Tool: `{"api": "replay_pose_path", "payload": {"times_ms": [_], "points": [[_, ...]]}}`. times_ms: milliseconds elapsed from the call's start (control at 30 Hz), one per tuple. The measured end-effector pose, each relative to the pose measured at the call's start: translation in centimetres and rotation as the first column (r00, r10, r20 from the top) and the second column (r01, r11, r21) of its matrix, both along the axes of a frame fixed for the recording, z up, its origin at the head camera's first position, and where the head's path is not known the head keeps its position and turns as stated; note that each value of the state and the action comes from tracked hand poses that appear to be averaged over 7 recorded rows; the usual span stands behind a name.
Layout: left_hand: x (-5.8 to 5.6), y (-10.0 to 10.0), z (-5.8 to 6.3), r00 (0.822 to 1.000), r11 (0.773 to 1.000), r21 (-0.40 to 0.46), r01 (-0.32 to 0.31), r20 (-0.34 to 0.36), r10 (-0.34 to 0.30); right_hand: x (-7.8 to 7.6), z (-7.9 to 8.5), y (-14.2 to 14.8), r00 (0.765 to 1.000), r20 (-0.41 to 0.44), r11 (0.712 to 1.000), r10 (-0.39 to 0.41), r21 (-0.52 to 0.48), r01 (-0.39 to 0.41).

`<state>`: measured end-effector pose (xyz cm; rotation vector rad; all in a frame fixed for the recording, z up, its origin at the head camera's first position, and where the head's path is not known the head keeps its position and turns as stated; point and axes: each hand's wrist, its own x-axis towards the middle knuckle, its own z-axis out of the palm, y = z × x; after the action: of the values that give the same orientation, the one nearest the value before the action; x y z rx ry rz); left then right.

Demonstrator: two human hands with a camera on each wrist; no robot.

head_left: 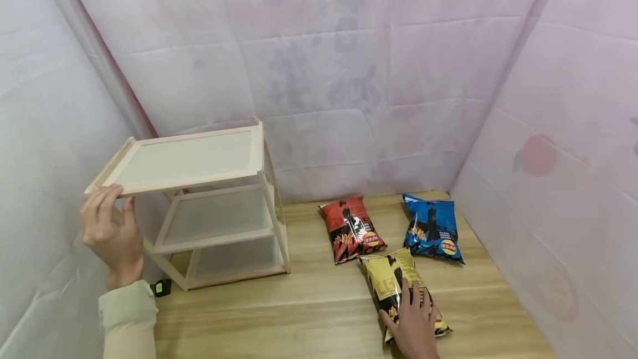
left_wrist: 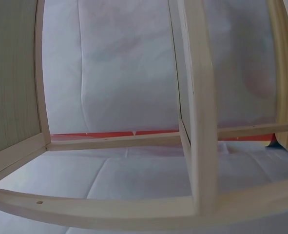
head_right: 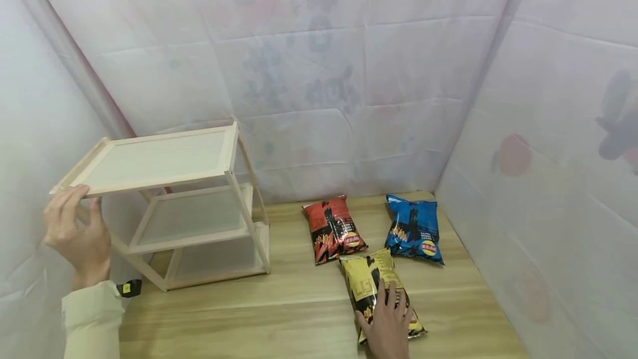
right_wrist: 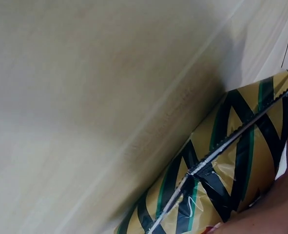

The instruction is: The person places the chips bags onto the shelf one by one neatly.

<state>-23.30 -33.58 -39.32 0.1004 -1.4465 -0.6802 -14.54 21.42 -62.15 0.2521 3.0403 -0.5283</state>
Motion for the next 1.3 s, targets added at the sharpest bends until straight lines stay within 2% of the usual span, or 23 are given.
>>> {"api": "replay_pose_path", "payload": {"times_ms": [233,433,533,700,867,1067,1167,1300], "points": [[0.4,0.6,0.5,0.999,0.999,0.025,0.032,0.001,-0.032,0.5,0.1,0.1,0.999,-0.043,1.000,0.015,0.015,-0.014],[0.5,1.0,0.9,0.999,0.998,0.034,0.049,-0.009,-0.048,0.9,0.7,0.6,0.994,-0.106,0.999,0.038,-0.015,-0.040],[0.5,1.1,1.0,0.999,0.998,0.037,0.050,-0.014,-0.049,1.2,1.0,1.1,0.984,-0.164,0.997,0.064,-0.027,-0.069],[0.5,1.1,1.0,0.999,0.998,0.041,0.049,-0.018,-0.049,1.4,1.8,2.0,0.956,-0.260,0.989,0.136,-0.013,-0.144],[0.5,1.1,0.9,0.999,0.998,0.049,0.050,-0.017,-0.050,1.1,3.3,3.1,0.910,-0.316,0.959,0.268,0.000,-0.283],[0.5,1.0,0.9,0.998,0.997,0.049,0.053,-0.019,-0.052,0.4,4.6,4.2,0.815,-0.314,0.870,0.487,0.091,-0.485],[0.3,0.8,0.7,0.999,0.998,0.051,0.048,0.000,-0.048,0.2,4.5,4.4,0.772,-0.303,0.829,0.558,0.158,-0.537],[0.1,0.5,0.5,0.999,0.998,0.048,0.036,0.019,-0.037,-0.3,3.9,4.4,0.742,-0.280,0.793,0.609,0.222,-0.567]]}}
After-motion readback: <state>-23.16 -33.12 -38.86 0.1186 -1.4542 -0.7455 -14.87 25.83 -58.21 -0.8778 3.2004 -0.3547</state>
